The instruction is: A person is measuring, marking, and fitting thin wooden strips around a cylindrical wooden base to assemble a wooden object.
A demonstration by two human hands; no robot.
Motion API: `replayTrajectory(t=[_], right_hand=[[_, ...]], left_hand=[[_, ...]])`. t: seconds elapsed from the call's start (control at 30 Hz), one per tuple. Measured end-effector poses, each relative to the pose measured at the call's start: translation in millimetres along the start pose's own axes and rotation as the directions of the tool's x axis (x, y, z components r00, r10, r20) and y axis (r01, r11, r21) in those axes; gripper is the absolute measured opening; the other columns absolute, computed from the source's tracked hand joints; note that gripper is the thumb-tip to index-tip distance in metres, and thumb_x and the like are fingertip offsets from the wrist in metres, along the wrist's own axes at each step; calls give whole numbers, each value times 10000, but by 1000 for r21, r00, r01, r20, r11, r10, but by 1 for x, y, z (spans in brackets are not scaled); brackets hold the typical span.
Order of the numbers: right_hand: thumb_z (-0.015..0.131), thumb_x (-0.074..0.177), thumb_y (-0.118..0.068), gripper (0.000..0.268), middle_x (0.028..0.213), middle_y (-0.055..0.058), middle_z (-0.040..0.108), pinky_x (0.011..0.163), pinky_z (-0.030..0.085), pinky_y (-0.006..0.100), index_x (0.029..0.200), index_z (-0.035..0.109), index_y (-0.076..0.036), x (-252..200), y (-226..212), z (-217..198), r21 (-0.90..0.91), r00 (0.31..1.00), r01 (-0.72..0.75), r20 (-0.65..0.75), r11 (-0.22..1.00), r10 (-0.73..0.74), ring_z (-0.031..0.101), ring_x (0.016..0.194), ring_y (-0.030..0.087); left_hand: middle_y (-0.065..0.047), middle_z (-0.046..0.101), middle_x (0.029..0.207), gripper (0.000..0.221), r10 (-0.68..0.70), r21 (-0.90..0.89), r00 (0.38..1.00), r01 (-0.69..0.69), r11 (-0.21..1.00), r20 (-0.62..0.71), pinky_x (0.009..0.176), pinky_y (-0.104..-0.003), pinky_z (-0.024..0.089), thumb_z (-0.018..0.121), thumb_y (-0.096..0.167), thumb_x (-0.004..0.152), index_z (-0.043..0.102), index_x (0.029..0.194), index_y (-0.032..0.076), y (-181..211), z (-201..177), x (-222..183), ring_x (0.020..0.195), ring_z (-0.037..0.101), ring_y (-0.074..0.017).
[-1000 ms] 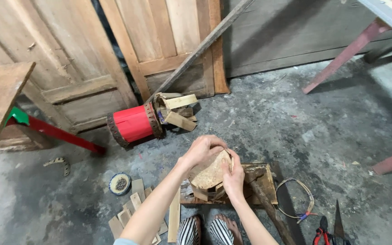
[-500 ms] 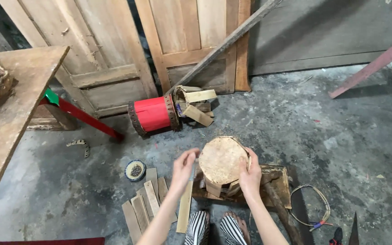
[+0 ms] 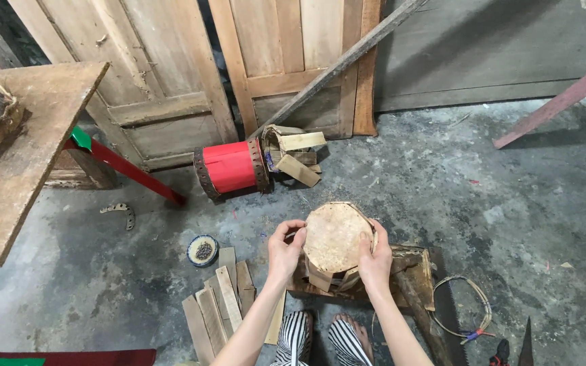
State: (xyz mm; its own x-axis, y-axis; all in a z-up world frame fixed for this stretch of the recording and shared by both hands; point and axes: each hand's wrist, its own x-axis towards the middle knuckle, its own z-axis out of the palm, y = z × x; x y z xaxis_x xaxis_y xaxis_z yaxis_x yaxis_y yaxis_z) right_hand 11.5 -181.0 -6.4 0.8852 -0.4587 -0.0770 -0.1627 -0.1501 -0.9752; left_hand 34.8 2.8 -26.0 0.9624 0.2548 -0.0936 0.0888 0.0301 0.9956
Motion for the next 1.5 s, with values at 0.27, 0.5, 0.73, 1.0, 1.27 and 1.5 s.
replayTrajectory(t=[0.27, 0.5, 0.73, 1.0, 1.27, 1.5], right_hand=[[612, 997, -189, 423, 1377, 203, 643, 1132, 411, 507, 1417, 592, -140, 1, 1, 0, -12, 1000, 9, 9, 1000, -9, 548, 1348, 381], [604, 1003, -197, 426, 1391, 208, 632, 1143, 396, 512, 1426, 583, -147, 1, -1, -1, -23, 1000, -4, 17, 1000, 4, 532, 1362, 392], [598, 1009, -188, 416, 1389, 216, 631, 1143, 394, 517, 1422, 579, -140, -1, -6, 0, -22, 1000, -10, 11, 1000, 11, 532, 1361, 397], [597, 1011, -187, 418, 1388, 207, 634, 1142, 396, 515, 1425, 573, -138, 1, -1, -1, -27, 1000, -1, 25, 1000, 1, 536, 1359, 392], [592, 1015, -199, 421, 1398, 203, 628, 1140, 396, 518, 1431, 566, -137, -1, -2, -2, -35, 1000, 5, 26, 999, -5, 531, 1363, 392], [546, 1012, -171, 424, 1334, 170, 641, 1023, 457, 444, 1435, 527, -141, 4, 3, -5, -70, 998, 22, 66, 997, -17, 590, 1220, 325]], left_hand=[[-97, 739, 1100, 159, 22, -115, 1000, -20, 993, 15, 998, -387, 539, 680, 57, 950, 792, 1060, 84, -27, 7, 8, 1142, 641, -165], [-65, 703, 1262, 150, -85, -371, 988, 128, 920, 131, 982, -330, 518, 582, 115, 1003, 731, 1021, 99, -22, 8, 9, 1147, 626, -138], [-71, 687, 1311, 125, -120, -438, 981, 176, 881, 154, 917, -281, 522, 581, 125, 1004, 705, 988, 108, -30, 9, 13, 1123, 649, -141], [-129, 723, 1269, 277, -64, -221, 997, 70, 973, 33, 1054, -377, 492, 564, 113, 1034, 754, 1235, 88, 0, 2, -13, 1201, 620, -182], [-159, 735, 1260, 305, 73, 53, 997, -73, 996, 8, 1060, -448, 500, 562, 144, 1035, 741, 1280, 105, 35, -1, -42, 1228, 661, -305], [-145, 656, 1409, 429, 85, 38, 996, -84, 996, -22, 1083, -383, 470, 425, 203, 1050, 608, 1411, 62, 13, 10, -49, 1292, 609, -266]])
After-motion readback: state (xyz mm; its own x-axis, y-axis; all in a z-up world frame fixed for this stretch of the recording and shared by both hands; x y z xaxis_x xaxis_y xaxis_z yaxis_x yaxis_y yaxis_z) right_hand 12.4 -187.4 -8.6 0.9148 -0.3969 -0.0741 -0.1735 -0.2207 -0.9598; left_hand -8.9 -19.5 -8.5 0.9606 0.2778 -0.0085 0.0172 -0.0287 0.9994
